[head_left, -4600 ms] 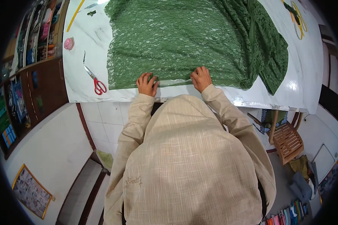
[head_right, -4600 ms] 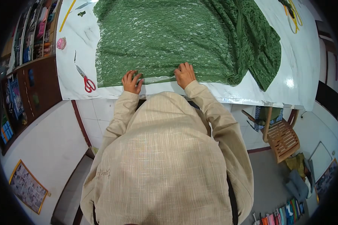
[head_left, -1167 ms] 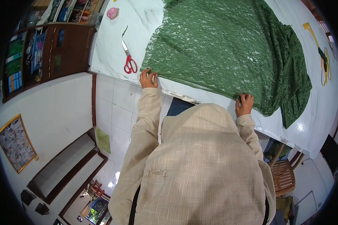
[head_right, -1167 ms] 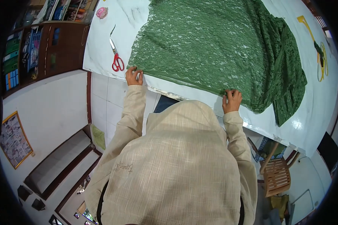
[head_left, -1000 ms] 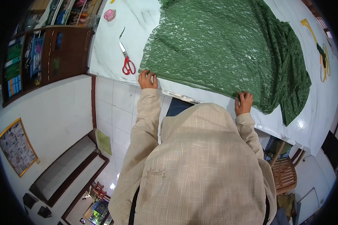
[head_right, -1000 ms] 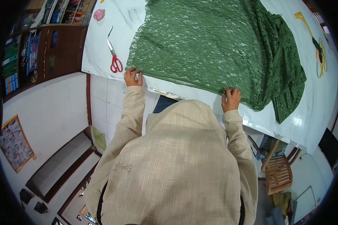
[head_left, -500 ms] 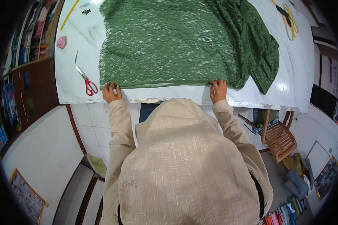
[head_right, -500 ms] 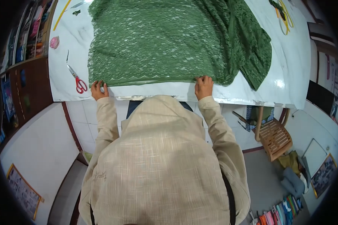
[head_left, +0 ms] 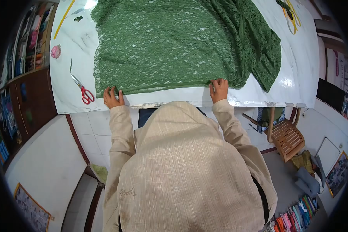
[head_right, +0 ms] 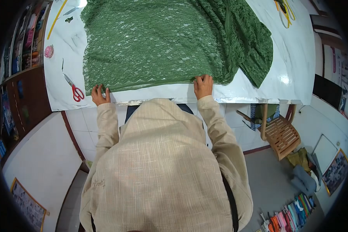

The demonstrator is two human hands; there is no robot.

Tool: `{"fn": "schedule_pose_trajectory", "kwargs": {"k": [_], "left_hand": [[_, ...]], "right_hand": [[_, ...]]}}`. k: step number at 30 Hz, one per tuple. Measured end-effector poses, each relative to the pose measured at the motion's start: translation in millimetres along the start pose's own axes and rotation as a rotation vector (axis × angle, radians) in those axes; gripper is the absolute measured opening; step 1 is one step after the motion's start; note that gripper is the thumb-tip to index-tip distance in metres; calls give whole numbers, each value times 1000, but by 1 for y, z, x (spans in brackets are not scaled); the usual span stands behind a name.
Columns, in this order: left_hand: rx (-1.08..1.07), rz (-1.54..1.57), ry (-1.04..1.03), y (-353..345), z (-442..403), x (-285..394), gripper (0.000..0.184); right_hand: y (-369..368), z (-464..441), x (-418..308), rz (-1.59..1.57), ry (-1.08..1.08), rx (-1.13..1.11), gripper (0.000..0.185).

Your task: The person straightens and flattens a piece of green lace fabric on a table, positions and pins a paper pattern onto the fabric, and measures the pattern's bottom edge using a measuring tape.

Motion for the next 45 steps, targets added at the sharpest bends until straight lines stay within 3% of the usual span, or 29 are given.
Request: {"fn": "schedule_pose_trajectory", "kwargs": {"k": [9, 16, 19, 25, 29, 35, 39, 42, 45], "left_hand": [[-144, 6, 111, 1, -1, -5, 34], [-81, -10, 31, 2, -2, -1, 35], [-95, 51, 107, 2, -1, -1, 32], [-163, -115, 64, 8, -18, 11, 30], [-48, -34, -21, -20, -39, 17, 29], [-4, 17, 21, -74, -68, 48, 46], [-89, -491, 11, -81, -62, 59, 53], [-126, -472, 47, -76, -71, 64, 55], [-192, -459, 85, -78, -77, 62, 57]], "right_hand": [[-10, -26, 9, 4, 49, -48, 13], [-9, -24, 5, -32, 46, -89, 10], [-13, -23, 10, -57, 33, -67, 7], [1, -40, 1, -45, 68, -159, 10], [-14, -71, -2, -95, 131, 3, 16], [-60, -141, 1, -109, 185, 86, 39], [-90, -169, 22, 341, 97, -72, 49], [-96, -164, 40, 375, 200, -32, 54], [-100, -175, 29, 370, 100, -58, 53]]}}
Point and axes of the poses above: each hand's wrist, its own z-axis away from the middle knuckle, its own y-axis out of the back of the hand, x = y × z, the point moved 1 cm from there along -z, towards the middle knuckle, and after that the axes turned 15 degrees about x, right-handed, at the moved point
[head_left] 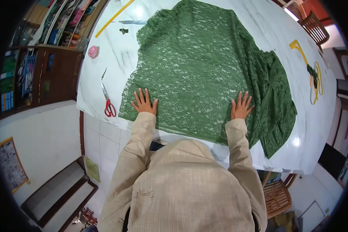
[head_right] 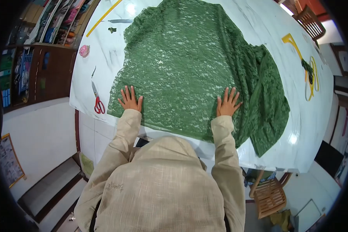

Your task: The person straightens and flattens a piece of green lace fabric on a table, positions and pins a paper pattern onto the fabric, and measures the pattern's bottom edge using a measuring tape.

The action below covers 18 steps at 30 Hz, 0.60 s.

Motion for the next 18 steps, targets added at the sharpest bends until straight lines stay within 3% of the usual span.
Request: {"fn": "schedule_pose_trajectory", "kwargs": {"k": [4, 7, 9, 14, 16, 18], "left_hand": [[-56, 258, 36, -19, -22, -6, 62], [-107, 187, 54, -38, -37, 3, 65], [-25, 230, 93, -43, -40, 7, 64], [30, 392, 195, -16, -28, -5, 65], [-11, 332, 204, -12, -14, -14, 65], [-79, 222, 212, -9, 0, -24, 66]], "right_hand": [[-1, -34, -24, -276, 47, 148, 54], [-8, -75, -58, -391, 128, 84, 56], [-21, -94, -64, -269, 308, 23, 59], [-40, -105, -68, -132, 95, 25, 61], [-31, -105, -89, -226, 166, 111, 59], [-23, -103, -126, -279, 245, 55, 59]]}}
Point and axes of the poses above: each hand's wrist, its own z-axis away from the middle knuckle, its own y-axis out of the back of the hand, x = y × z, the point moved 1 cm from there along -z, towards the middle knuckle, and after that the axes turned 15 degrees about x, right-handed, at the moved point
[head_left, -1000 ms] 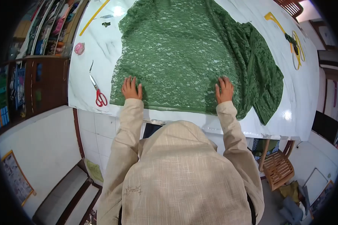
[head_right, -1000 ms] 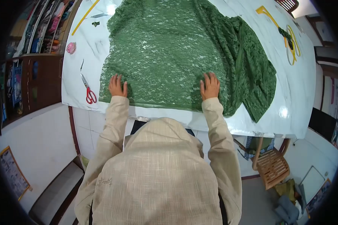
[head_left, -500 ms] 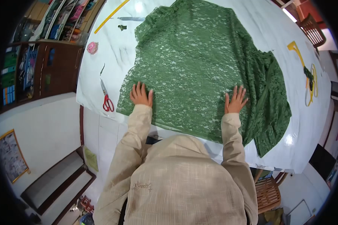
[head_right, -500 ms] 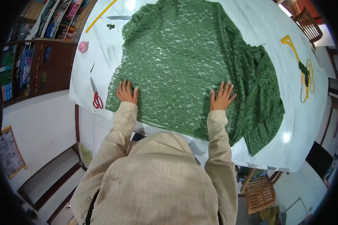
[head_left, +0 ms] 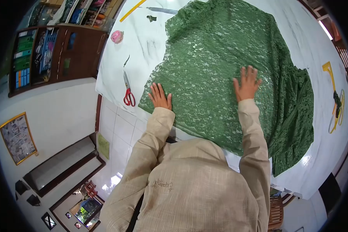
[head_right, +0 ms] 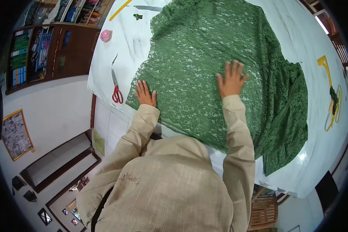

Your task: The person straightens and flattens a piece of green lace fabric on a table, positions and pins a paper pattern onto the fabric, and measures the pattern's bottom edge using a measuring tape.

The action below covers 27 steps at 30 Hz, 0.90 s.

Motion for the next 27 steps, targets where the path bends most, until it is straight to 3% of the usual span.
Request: {"fn": "schedule_pose_trajectory", "kwargs": {"k": [7, 11, 13, 16, 18, 19, 22, 23, 27], "left_hand": [[-117, -110, -45, 12, 10, -12, 67], [-150, -109, -47, 12, 10, -13, 69], [-166, -91, -14, 12, 12, -17, 69], [-192, 11, -15, 13, 10, -23, 70], [55, 206, 52, 25, 7, -39, 60], [45, 218, 60, 32, 8, -52, 60], [143, 307, 219, 54, 10, -106, 27], [172, 323, 215, 59, 10, -119, 17], [-14, 409, 389, 73, 19, -134, 14]], "right_hand": [[-31, -14, -160, -299, 442, -188, 53], [-62, -31, -180, -275, 679, -197, 53], [-55, -55, -172, -98, 616, -237, 53], [-71, -62, -147, -164, 389, 22, 54], [-47, -55, -139, -225, 358, 24, 53], [-34, -42, -137, -212, 361, 12, 53], [11, 10, -145, -308, 388, -43, 54], [25, 31, -152, -400, 375, 17, 45], [64, 127, -183, -505, 219, -211, 19]]}}
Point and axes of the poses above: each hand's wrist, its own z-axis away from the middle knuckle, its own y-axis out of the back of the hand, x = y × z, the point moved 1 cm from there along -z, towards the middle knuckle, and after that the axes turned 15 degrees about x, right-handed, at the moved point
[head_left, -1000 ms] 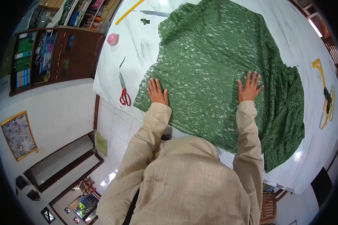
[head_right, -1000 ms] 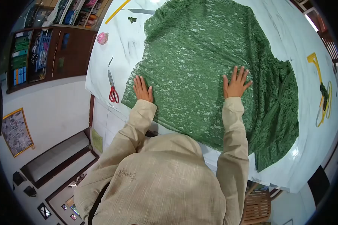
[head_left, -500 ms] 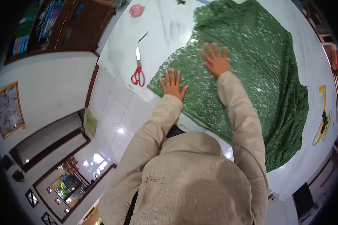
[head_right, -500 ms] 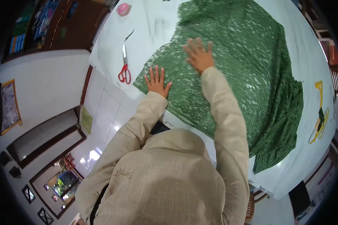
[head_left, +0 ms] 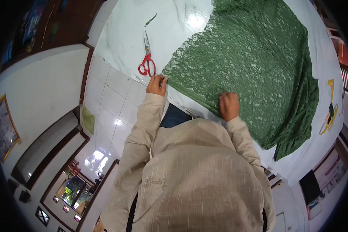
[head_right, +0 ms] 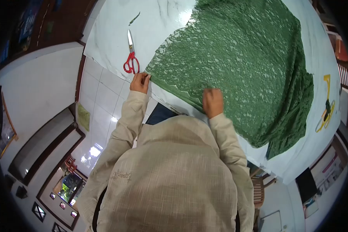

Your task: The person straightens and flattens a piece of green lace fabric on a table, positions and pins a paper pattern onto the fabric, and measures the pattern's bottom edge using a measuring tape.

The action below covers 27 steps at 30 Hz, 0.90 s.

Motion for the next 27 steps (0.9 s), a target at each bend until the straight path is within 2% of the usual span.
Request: {"fn": "schedule_pose_trajectory", "kwargs": {"k": [1, 4, 7, 9, 15, 19, 24, 27], "left_hand": [[-25, -9, 2, 1, 0, -1, 13], [-90, -29, 6, -2, 0, -2, 11], [-121, -8, -23, -6, 1, -4, 10], [-141, 3, -48, -7, 0, -7, 8], [-211, 34, -77, -2, -3, -8, 7], [-169, 94, -517, 7, -3, 11, 13], [-311, 104, -658, -6, 6, -2, 18], [-325, 99, -634, -7, 5, -1, 18]], "right_hand": [[-8, 21, -14, -18, -76, -83, 17], [-36, 46, -42, -77, 25, -3, 11], [-45, 21, -53, -35, -27, -67, 10], [-47, -19, -50, -78, 18, 92, 11], [-53, -67, -16, 29, -45, 164, 11], [-46, -48, -23, 17, -85, 150, 10], [-54, 0, -47, -47, -35, 20, 9], [-57, 13, -60, -12, -45, 37, 8]]}}
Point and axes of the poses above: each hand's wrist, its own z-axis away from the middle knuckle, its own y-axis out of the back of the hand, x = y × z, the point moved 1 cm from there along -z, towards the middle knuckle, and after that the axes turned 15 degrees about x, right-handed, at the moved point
